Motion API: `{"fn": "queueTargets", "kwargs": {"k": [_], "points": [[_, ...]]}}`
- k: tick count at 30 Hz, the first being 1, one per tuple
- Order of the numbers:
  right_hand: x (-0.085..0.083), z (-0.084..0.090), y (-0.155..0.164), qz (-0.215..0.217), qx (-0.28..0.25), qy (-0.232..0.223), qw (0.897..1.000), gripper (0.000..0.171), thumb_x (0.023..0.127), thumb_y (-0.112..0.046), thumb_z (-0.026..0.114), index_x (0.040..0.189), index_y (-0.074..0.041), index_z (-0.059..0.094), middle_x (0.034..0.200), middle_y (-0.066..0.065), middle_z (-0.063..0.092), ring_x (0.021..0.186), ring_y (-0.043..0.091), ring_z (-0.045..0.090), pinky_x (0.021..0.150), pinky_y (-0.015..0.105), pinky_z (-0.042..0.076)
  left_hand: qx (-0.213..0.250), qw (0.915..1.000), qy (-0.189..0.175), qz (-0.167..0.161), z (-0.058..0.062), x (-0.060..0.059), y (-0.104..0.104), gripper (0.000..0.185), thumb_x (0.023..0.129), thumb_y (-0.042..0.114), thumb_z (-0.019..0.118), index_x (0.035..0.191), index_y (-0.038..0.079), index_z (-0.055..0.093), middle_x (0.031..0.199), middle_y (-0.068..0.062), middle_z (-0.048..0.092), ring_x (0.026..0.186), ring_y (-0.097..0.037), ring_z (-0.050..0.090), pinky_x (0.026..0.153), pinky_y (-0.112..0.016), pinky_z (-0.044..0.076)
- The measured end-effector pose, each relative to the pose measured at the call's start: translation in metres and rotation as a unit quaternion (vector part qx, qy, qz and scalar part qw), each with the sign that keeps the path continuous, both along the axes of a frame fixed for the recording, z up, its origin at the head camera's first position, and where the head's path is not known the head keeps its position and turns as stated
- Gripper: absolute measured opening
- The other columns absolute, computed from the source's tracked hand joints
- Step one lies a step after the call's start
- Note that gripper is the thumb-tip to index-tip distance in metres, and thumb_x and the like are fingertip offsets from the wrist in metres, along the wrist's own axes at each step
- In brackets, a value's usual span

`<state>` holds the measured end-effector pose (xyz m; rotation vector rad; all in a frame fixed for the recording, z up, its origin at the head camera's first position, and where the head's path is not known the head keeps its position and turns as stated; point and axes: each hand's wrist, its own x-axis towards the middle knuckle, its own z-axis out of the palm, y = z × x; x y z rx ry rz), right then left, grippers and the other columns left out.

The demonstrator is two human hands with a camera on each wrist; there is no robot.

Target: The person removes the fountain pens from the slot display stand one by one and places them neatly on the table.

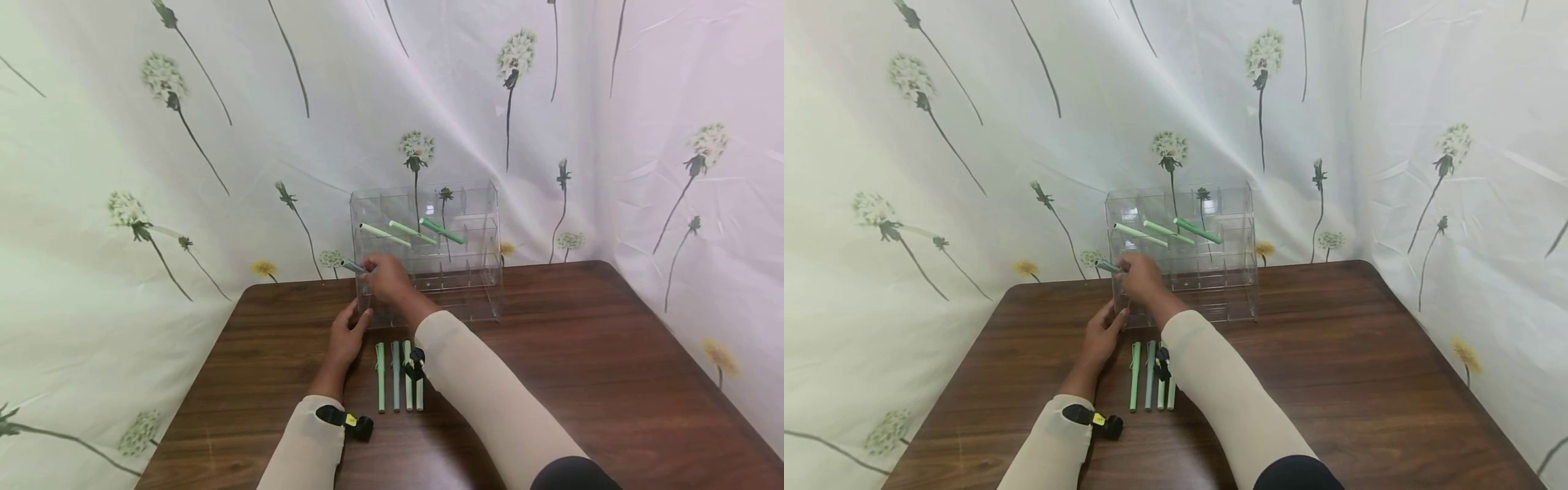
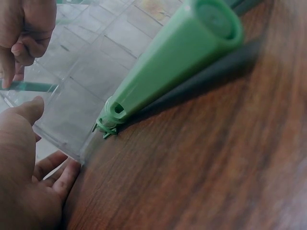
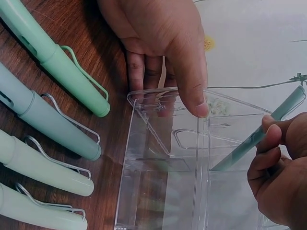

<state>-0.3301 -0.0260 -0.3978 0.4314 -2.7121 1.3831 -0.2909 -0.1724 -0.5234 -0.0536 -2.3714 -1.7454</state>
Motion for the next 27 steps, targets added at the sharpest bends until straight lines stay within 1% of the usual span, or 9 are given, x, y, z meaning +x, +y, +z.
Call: {"fn": "queueTargets", "kwargs": {"k": [5,9,12,16,20,23,27], "points": [[-0.0007,-0.0013,0.0001,-0.003,-0.001,0.004,1.000,0.010,0.108,-0.015,0.071,0.116,-0.013,0.076,0.116,0.007,0.075,0.094,0.020,0.064,0.076,0.031,0.049,-0.010,0.9999,0.000,0.000,-0.0005,0.0004,0.0001,0.054,0.110,0.028,0.069,0.160,0.010,0.056,0.156,-0.024,0.060,0.144,-0.043,0.059,0.122,-0.060,0.044],[-0.0028,-0.0029,0.0005,-0.005,-0.006,-0.006,1.000,0.006,0.106,-0.014,0.073,0.112,-0.014,0.075,0.109,0.005,0.073,0.086,0.018,0.061,0.068,0.028,0.046,-0.013,0.9999,-0.004,-0.005,-0.0024,0.0017,-0.0007,0.056,0.111,0.033,0.068,0.162,0.013,0.054,0.160,-0.022,0.057,0.145,-0.041,0.059,0.121,-0.061,0.046],[-0.0045,-0.0037,0.0009,0.000,-0.014,-0.013,1.000,0.004,0.106,-0.014,0.074,0.109,-0.013,0.074,0.106,0.005,0.072,0.080,0.016,0.059,0.062,0.026,0.045,-0.005,0.9999,-0.002,-0.014,-0.0032,0.0031,-0.0012,0.057,0.112,0.035,0.066,0.164,0.015,0.052,0.164,-0.022,0.053,0.146,-0.043,0.058,0.120,-0.061,0.048],[-0.0068,-0.0049,0.0015,0.007,-0.038,-0.022,0.999,0.009,0.107,-0.016,0.073,0.115,-0.013,0.076,0.115,0.007,0.072,0.074,0.014,0.057,0.057,0.026,0.045,0.007,0.9997,0.004,-0.024,-0.0027,0.0041,-0.0019,0.058,0.112,0.035,0.065,0.165,0.014,0.050,0.166,-0.023,0.050,0.146,-0.045,0.058,0.119,-0.063,0.049],[-0.0073,-0.0064,0.0028,0.014,-0.060,-0.019,0.998,0.018,0.108,-0.017,0.071,0.125,-0.013,0.076,0.124,0.009,0.073,0.068,0.013,0.055,0.055,0.026,0.046,0.002,0.9998,-0.002,-0.019,-0.0023,0.0048,-0.0025,0.059,0.112,0.036,0.066,0.165,0.015,0.050,0.166,-0.022,0.050,0.148,-0.044,0.057,0.120,-0.062,0.048],[-0.0066,-0.0070,0.0042,0.022,-0.074,-0.008,0.997,0.021,0.107,-0.015,0.071,0.127,-0.010,0.076,0.124,0.012,0.074,0.067,0.012,0.054,0.055,0.026,0.046,0.000,0.9999,-0.007,-0.013,-0.0026,0.0044,-0.0025,0.059,0.112,0.035,0.066,0.165,0.016,0.051,0.167,-0.020,0.051,0.149,-0.042,0.056,0.122,-0.061,0.047],[-0.0062,-0.0064,0.0058,0.028,-0.081,0.008,0.996,0.020,0.108,-0.013,0.070,0.127,-0.009,0.075,0.119,0.013,0.078,0.064,0.013,0.057,0.054,0.025,0.044,-0.008,0.9999,-0.008,-0.011,-0.0023,0.0030,-0.0020,0.058,0.111,0.037,0.066,0.165,0.018,0.051,0.166,-0.018,0.052,0.149,-0.041,0.056,0.122,-0.060,0.046]]}}
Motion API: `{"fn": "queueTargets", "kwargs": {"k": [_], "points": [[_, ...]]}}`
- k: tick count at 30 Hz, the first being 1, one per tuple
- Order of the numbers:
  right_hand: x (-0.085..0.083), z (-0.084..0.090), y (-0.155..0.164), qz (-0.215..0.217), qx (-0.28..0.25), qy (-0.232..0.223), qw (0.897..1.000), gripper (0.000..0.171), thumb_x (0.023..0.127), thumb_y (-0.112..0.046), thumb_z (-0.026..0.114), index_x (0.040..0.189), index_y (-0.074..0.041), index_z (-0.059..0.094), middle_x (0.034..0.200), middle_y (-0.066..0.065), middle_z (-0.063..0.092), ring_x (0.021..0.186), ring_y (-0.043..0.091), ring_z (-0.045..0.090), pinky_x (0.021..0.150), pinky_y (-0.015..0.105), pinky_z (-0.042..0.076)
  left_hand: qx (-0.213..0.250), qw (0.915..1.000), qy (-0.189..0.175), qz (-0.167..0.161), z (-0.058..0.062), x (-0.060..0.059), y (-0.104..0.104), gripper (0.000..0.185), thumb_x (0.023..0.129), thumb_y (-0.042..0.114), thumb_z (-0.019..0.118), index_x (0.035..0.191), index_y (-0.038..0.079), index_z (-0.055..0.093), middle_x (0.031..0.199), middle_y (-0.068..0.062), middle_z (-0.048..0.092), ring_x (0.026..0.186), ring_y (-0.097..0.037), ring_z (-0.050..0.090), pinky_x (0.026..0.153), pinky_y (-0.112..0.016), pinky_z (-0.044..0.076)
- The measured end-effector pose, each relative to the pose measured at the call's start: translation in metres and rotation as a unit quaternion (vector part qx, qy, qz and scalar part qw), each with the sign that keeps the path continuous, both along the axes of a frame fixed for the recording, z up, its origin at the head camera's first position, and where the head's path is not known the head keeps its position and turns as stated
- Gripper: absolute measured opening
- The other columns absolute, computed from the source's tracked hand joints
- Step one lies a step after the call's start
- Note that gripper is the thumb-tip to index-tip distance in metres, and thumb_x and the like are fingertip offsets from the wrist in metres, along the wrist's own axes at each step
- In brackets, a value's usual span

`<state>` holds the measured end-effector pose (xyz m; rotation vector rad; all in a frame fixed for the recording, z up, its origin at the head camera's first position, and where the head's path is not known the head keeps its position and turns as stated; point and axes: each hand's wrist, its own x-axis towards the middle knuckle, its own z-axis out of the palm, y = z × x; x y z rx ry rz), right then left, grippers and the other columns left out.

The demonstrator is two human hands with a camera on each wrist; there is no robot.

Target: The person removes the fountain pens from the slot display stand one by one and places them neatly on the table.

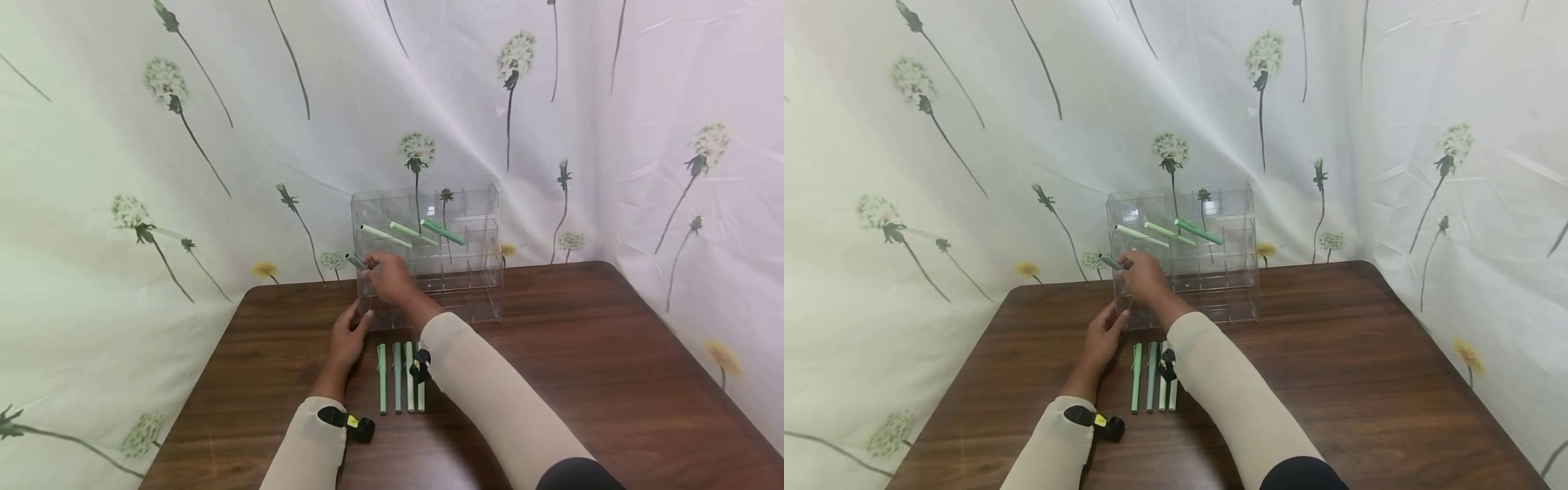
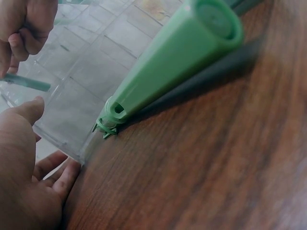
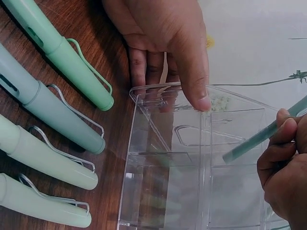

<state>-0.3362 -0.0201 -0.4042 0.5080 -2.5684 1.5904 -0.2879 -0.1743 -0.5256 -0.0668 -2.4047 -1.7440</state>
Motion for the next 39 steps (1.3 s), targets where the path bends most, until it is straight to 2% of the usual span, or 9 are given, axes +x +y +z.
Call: {"fn": "queueTargets", "kwargs": {"k": [3,6,8,10,16,22,26,32,39], "points": [[0.001,0.001,0.001,0.001,0.007,0.021,1.000,0.019,0.108,-0.013,0.069,0.126,-0.008,0.075,0.119,0.013,0.079,0.071,0.018,0.065,0.060,0.027,0.047,-0.004,1.0000,0.002,-0.001,0.000,-0.001,0.001,0.059,0.112,0.036,0.066,0.165,0.017,0.051,0.166,-0.019,0.051,0.149,-0.042,0.056,0.122,-0.061,0.046],[0.002,0.004,0.003,-0.003,0.020,0.052,0.998,0.020,0.108,-0.013,0.070,0.126,-0.007,0.075,0.125,0.012,0.078,0.098,0.023,0.074,0.078,0.033,0.057,-0.004,1.0000,0.003,-0.003,0.000,-0.002,0.001,0.060,0.112,0.034,0.065,0.166,0.016,0.049,0.167,-0.021,0.050,0.150,-0.042,0.055,0.123,-0.061,0.046],[0.002,0.005,0.004,-0.007,0.026,0.070,0.997,0.021,0.107,-0.013,0.071,0.127,-0.007,0.075,0.127,0.012,0.076,0.117,0.025,0.072,0.093,0.039,0.059,-0.001,1.0000,0.001,-0.004,0.000,-0.002,0.001,0.061,0.112,0.034,0.065,0.166,0.015,0.048,0.167,-0.021,0.048,0.150,-0.042,0.054,0.122,-0.060,0.046],[0.004,0.006,0.006,-0.009,0.029,0.084,0.996,0.023,0.106,-0.014,0.072,0.127,-0.006,0.075,0.126,0.012,0.075,0.125,0.028,0.070,0.100,0.044,0.059,-0.001,1.0000,-0.003,-0.004,0.001,-0.002,0.001,0.062,0.112,0.035,0.065,0.167,0.014,0.047,0.168,-0.022,0.047,0.151,-0.043,0.054,0.123,-0.061,0.046],[0.009,0.011,0.013,-0.006,0.018,0.105,0.994,0.022,0.106,-0.013,0.072,0.127,-0.009,0.074,0.122,0.010,0.072,0.117,0.025,0.069,0.089,0.039,0.060,-0.003,0.9999,-0.010,-0.002,0.002,0.000,0.001,0.064,0.112,0.036,0.066,0.167,0.012,0.045,0.170,-0.023,0.045,0.153,-0.044,0.050,0.125,-0.062,0.042],[0.014,0.016,0.019,0.001,-0.014,0.108,0.994,0.021,0.107,-0.013,0.071,0.128,-0.010,0.073,0.127,0.010,0.069,0.121,0.026,0.068,0.093,0.042,0.062,0.002,0.9999,-0.016,0.000,0.003,0.001,0.001,0.064,0.111,0.037,0.067,0.167,0.015,0.046,0.170,-0.021,0.044,0.153,-0.044,0.051,0.126,-0.060,0.042],[0.014,0.021,0.021,0.006,-0.040,0.120,0.992,0.023,0.107,-0.009,0.071,0.129,-0.007,0.073,0.128,0.013,0.068,0.123,0.030,0.069,0.095,0.043,0.063,0.005,0.9999,-0.013,0.002,0.003,0.001,0.001,0.064,0.111,0.037,0.067,0.167,0.016,0.047,0.170,-0.021,0.045,0.154,-0.043,0.050,0.127,-0.060,0.041],[0.017,0.029,0.022,0.021,-0.077,0.126,0.989,0.025,0.105,-0.007,0.072,0.130,-0.004,0.073,0.136,0.015,0.068,0.124,0.034,0.072,0.094,0.040,0.065,-0.008,0.9999,-0.006,0.002,0.004,0.001,0.001,0.061,0.112,0.037,0.065,0.167,0.016,0.047,0.168,-0.021,0.048,0.152,-0.043,0.053,0.125,-0.061,0.043],[0.024,0.038,0.028,0.017,-0.095,0.124,0.988,0.029,0.105,-0.010,0.074,0.134,-0.007,0.074,0.139,0.012,0.070,0.116,0.030,0.078,0.088,0.038,0.066,-0.007,0.9999,-0.007,0.002,0.002,0.000,0.000,0.061,0.111,0.035,0.067,0.166,0.016,0.049,0.168,-0.020,0.049,0.154,-0.040,0.051,0.127,-0.060,0.040]]}}
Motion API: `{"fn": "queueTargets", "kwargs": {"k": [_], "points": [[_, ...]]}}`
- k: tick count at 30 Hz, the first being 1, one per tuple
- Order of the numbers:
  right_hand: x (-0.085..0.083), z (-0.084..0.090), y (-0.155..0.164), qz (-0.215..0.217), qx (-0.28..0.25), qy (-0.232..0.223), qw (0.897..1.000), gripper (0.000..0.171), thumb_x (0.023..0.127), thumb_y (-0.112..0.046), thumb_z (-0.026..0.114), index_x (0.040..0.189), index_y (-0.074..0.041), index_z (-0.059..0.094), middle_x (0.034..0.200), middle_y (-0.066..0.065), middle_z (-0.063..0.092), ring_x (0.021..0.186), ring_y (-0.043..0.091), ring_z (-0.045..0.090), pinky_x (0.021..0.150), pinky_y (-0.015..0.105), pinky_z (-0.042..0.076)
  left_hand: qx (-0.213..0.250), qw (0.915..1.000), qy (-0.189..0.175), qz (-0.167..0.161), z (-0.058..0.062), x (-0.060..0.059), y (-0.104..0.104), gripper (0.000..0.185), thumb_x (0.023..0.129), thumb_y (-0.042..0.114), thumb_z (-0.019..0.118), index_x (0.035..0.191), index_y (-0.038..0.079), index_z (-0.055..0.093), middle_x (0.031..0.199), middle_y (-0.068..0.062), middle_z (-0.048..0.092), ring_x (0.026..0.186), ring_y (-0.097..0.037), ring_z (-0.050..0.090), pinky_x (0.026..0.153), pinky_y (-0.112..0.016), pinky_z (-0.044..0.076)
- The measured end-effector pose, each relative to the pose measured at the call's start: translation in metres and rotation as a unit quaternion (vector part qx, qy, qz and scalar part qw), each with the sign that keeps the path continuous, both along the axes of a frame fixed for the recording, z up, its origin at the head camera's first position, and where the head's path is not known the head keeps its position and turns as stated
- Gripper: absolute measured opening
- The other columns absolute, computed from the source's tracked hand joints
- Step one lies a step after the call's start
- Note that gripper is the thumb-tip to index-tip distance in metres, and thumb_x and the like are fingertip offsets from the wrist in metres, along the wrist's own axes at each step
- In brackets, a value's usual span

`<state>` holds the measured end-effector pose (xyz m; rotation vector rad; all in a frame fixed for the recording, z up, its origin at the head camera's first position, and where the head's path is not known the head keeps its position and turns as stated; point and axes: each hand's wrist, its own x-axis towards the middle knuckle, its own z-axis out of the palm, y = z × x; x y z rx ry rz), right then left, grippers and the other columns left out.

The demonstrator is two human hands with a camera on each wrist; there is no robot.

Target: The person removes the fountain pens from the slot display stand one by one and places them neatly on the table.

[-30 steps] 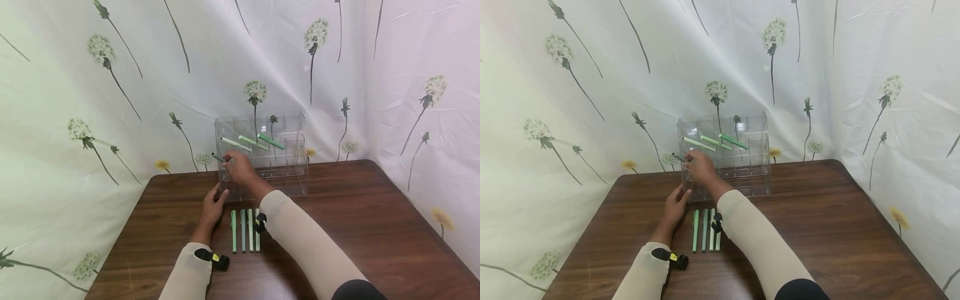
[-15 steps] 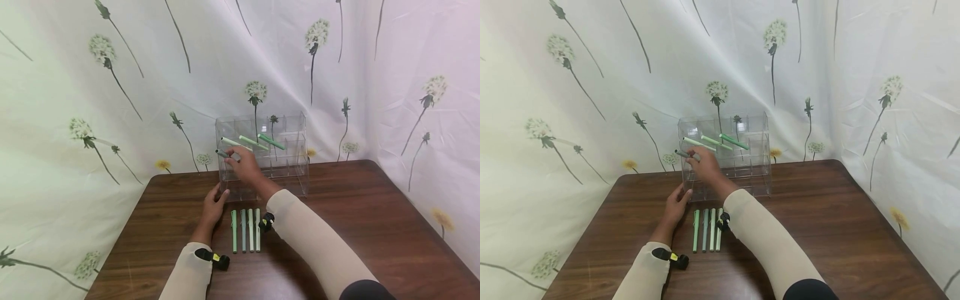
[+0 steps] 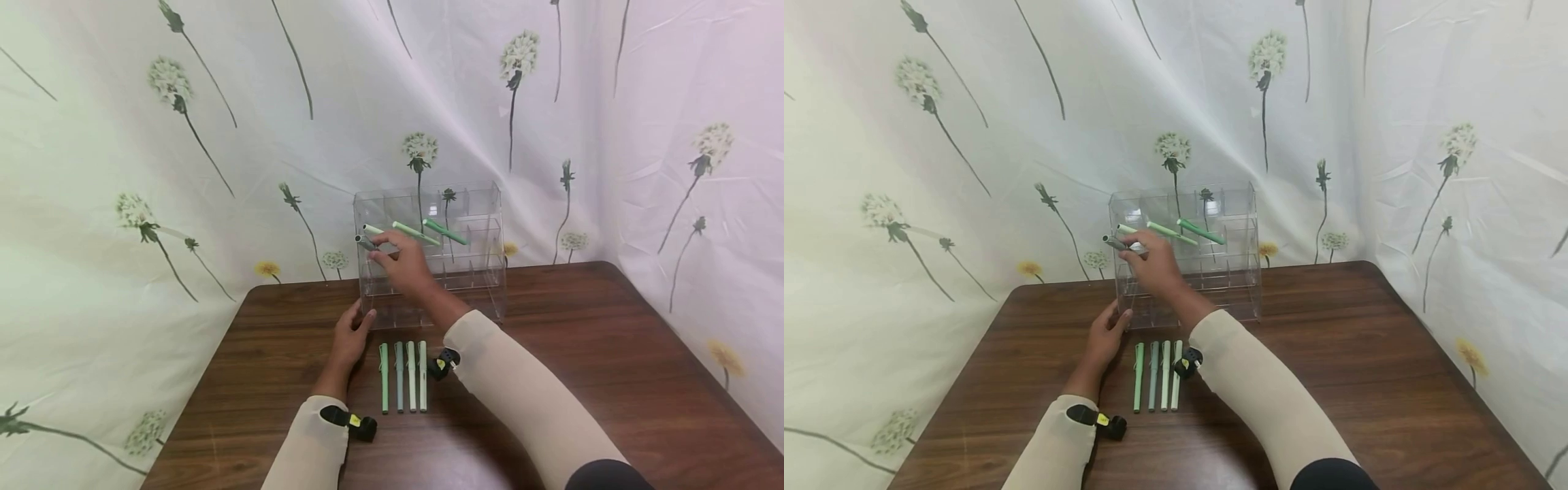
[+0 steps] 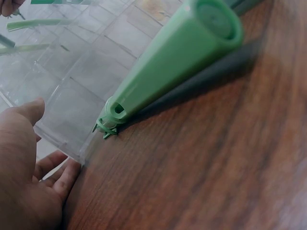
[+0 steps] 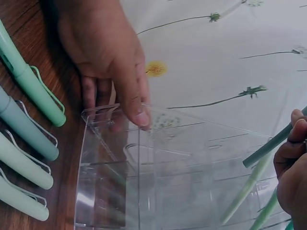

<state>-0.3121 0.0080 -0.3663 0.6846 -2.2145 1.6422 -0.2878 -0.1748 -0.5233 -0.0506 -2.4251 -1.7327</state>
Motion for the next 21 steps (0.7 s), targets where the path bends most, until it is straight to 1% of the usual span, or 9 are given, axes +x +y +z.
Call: {"fn": "queueTargets", "kwargs": {"k": [4,6,8,12,14,16,19,21], "points": [[0.006,0.005,0.007,-0.007,-0.010,-0.013,1.000,0.030,0.105,-0.013,0.075,0.135,-0.009,0.073,0.142,0.012,0.068,0.113,0.034,0.079,0.082,0.038,0.065,0.000,1.0000,-0.002,0.002,0.000,0.000,0.001,0.062,0.110,0.037,0.068,0.165,0.016,0.050,0.168,-0.020,0.048,0.157,-0.041,0.046,0.129,-0.061,0.037],[0.009,0.007,0.012,-0.007,-0.013,-0.019,1.000,0.029,0.105,-0.014,0.075,0.133,-0.009,0.072,0.145,0.013,0.067,0.108,0.036,0.080,0.078,0.038,0.063,0.002,1.0000,-0.001,0.002,0.000,0.000,0.001,0.062,0.110,0.037,0.068,0.165,0.015,0.050,0.168,-0.021,0.048,0.158,-0.041,0.045,0.130,-0.061,0.036],[0.012,0.010,0.016,-0.005,-0.018,-0.027,0.999,0.027,0.105,-0.016,0.076,0.131,-0.010,0.072,0.149,0.013,0.065,0.104,0.036,0.081,0.074,0.035,0.061,0.004,1.0000,-0.001,0.002,0.000,0.000,0.001,0.062,0.110,0.037,0.069,0.165,0.014,0.050,0.168,-0.021,0.049,0.158,-0.041,0.045,0.130,-0.061,0.036],[0.015,0.012,0.024,0.001,-0.028,-0.029,0.999,0.025,0.104,-0.018,0.078,0.127,-0.011,0.072,0.154,0.011,0.063,0.091,0.026,0.080,0.064,0.030,0.055,0.002,1.0000,0.004,0.000,-0.001,-0.001,0.001,0.061,0.110,0.035,0.068,0.164,0.012,0.051,0.167,-0.022,0.049,0.158,-0.042,0.045,0.129,-0.061,0.036],[0.017,0.012,0.028,0.010,-0.035,-0.032,0.999,0.025,0.104,-0.019,0.078,0.127,-0.012,0.071,0.156,0.010,0.062,0.080,0.021,0.077,0.058,0.030,0.049,0.001,1.0000,0.007,-0.002,-0.002,-0.001,0.000,0.061,0.110,0.034,0.068,0.164,0.012,0.051,0.167,-0.023,0.049,0.158,-0.042,0.044,0.130,-0.062,0.036],[0.019,0.012,0.032,0.020,-0.043,-0.036,0.998,0.025,0.104,-0.019,0.078,0.127,-0.012,0.070,0.157,0.010,0.061,0.073,0.017,0.073,0.054,0.029,0.045,-0.003,0.9999,0.011,-0.002,-0.002,-0.001,0.000,0.060,0.111,0.034,0.067,0.164,0.011,0.050,0.167,-0.024,0.048,0.159,-0.044,0.043,0.130,-0.063,0.035],[0.023,0.011,0.037,0.028,-0.049,-0.045,0.997,0.024,0.103,-0.018,0.079,0.126,-0.013,0.070,0.157,0.008,0.061,0.068,0.015,0.070,0.051,0.029,0.041,-0.004,0.9999,0.010,-0.002,-0.002,-0.001,-0.001,0.060,0.111,0.034,0.067,0.164,0.011,0.050,0.167,-0.024,0.048,0.160,-0.043,0.041,0.130,-0.063,0.033],[0.026,0.009,0.041,0.027,-0.048,-0.046,0.997,0.023,0.103,-0.017,0.079,0.123,-0.011,0.070,0.148,0.009,0.066,0.070,0.012,0.070,0.052,0.029,0.041,-0.005,0.9999,0.010,-0.002,-0.002,0.000,-0.001,0.061,0.111,0.034,0.067,0.164,0.010,0.050,0.167,-0.024,0.048,0.160,-0.044,0.041,0.131,-0.063,0.033]]}}
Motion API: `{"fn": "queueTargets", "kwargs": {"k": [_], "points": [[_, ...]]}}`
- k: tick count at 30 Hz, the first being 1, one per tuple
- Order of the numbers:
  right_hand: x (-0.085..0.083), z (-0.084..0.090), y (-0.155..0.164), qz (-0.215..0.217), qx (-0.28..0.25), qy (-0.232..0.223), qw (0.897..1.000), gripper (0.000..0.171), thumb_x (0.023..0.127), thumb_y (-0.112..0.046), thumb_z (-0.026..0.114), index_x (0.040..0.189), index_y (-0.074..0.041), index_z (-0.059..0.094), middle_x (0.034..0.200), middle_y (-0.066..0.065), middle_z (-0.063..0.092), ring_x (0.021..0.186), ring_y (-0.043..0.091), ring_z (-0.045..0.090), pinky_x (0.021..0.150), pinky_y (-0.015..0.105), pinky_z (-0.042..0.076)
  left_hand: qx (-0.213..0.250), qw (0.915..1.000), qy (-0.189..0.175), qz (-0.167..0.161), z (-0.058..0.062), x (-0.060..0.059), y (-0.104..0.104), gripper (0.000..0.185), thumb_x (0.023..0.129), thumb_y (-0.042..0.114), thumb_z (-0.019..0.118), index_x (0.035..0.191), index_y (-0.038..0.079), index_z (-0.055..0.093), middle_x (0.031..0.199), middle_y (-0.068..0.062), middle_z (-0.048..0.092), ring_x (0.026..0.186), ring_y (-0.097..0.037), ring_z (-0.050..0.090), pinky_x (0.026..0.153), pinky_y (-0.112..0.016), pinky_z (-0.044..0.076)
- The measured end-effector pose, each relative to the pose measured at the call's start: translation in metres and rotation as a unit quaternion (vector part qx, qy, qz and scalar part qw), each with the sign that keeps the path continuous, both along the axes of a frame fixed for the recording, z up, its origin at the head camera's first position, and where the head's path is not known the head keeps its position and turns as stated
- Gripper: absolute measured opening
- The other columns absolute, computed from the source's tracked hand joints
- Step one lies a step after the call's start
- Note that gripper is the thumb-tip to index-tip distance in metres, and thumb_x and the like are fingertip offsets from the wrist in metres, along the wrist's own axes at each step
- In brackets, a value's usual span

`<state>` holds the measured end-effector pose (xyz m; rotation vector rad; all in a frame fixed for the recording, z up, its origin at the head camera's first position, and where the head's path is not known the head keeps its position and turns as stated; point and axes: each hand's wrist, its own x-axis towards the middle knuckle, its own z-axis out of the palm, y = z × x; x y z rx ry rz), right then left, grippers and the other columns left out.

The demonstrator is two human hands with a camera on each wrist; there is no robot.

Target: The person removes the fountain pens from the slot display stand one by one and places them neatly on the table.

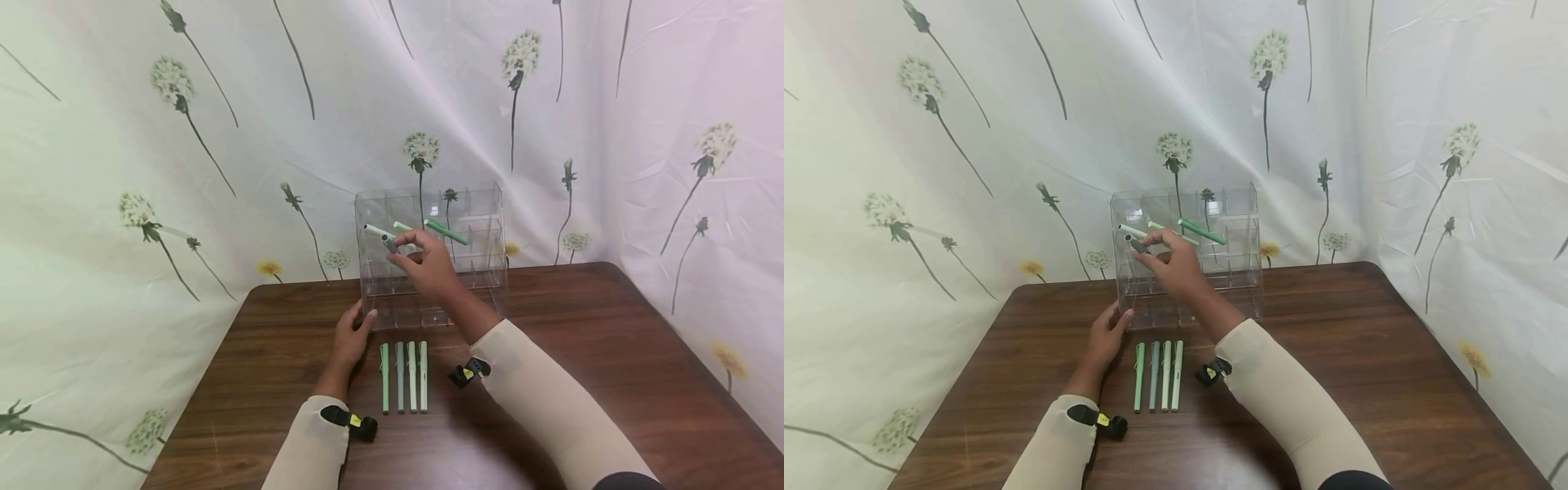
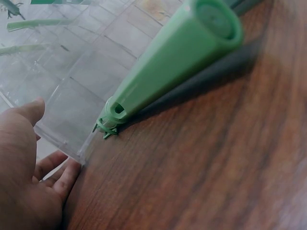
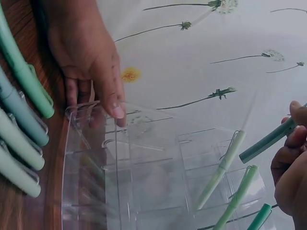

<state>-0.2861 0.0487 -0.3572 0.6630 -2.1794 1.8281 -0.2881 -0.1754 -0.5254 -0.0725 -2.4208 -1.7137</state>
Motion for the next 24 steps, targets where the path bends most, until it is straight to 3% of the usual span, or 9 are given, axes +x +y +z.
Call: {"fn": "queueTargets", "kwargs": {"k": [4,6,10,14,19,24], "points": [[0.005,-0.003,0.006,-0.009,0.015,0.025,1.000,0.023,0.099,-0.013,0.083,0.118,-0.008,0.070,0.107,0.014,0.069,0.061,0.010,0.054,0.052,0.028,0.039,0.004,1.0000,0.001,-0.001,0.000,0.001,0.000,0.060,0.110,0.033,0.068,0.164,0.010,0.051,0.165,-0.025,0.050,0.158,-0.043,0.044,0.129,-0.063,0.035],[0.008,-0.003,0.008,-0.013,0.021,0.046,0.999,0.026,0.097,-0.010,0.085,0.117,-0.005,0.070,0.098,0.014,0.066,0.057,0.011,0.045,0.052,0.028,0.038,0.005,1.0000,0.003,0.000,0.000,0.001,0.000,0.060,0.110,0.032,0.068,0.164,0.010,0.051,0.164,-0.025,0.051,0.157,-0.043,0.045,0.128,-0.062,0.037],[0.013,-0.002,0.010,-0.002,0.022,0.055,0.998,0.040,0.093,-0.006,0.087,0.127,-0.002,0.068,0.103,0.012,0.067,0.054,0.010,0.038,0.052,0.026,0.037,0.003,1.0000,0.007,-0.001,0.001,0.002,0.001,0.059,0.111,0.032,0.068,0.163,0.009,0.051,0.161,-0.026,0.053,0.153,-0.045,0.049,0.126,-0.063,0.040],[0.019,-0.003,0.014,0.018,0.031,0.010,0.999,0.061,0.095,-0.009,0.087,0.148,-0.008,0.057,0.102,0.008,0.063,0.052,0.010,0.032,0.052,0.026,0.037,0.002,1.0000,0.007,-0.001,0.002,0.002,0.001,0.058,0.111,0.032,0.067,0.163,0.010,0.052,0.157,-0.027,0.055,0.148,-0.045,0.054,0.123,-0.063,0.043],[0.029,-0.007,0.020,0.050,0.022,-0.050,0.997,0.086,0.098,-0.011,0.083,0.167,-0.016,0.033,0.092,0.004,0.052,0.055,0.015,0.044,0.053,0.031,0.047,0.006,1.0000,-0.001,0.003,0.003,0.002,0.001,0.059,0.110,0.033,0.068,0.163,0.013,0.052,0.158,-0.025,0.055,0.150,-0.043,0.052,0.125,-0.062,0.042],[0.035,-0.016,0.026,0.061,0.017,-0.065,0.996,0.094,0.100,-0.009,0.080,0.173,-0.024,0.023,0.089,0.006,0.058,0.053,0.019,0.057,0.049,0.033,0.051,0.003,0.9999,-0.005,0.008,0.002,0.002,0.000,0.060,0.110,0.035,0.069,0.163,0.014,0.053,0.160,-0.023,0.055,0.153,-0.042,0.050,0.126,-0.062,0.041]]}}
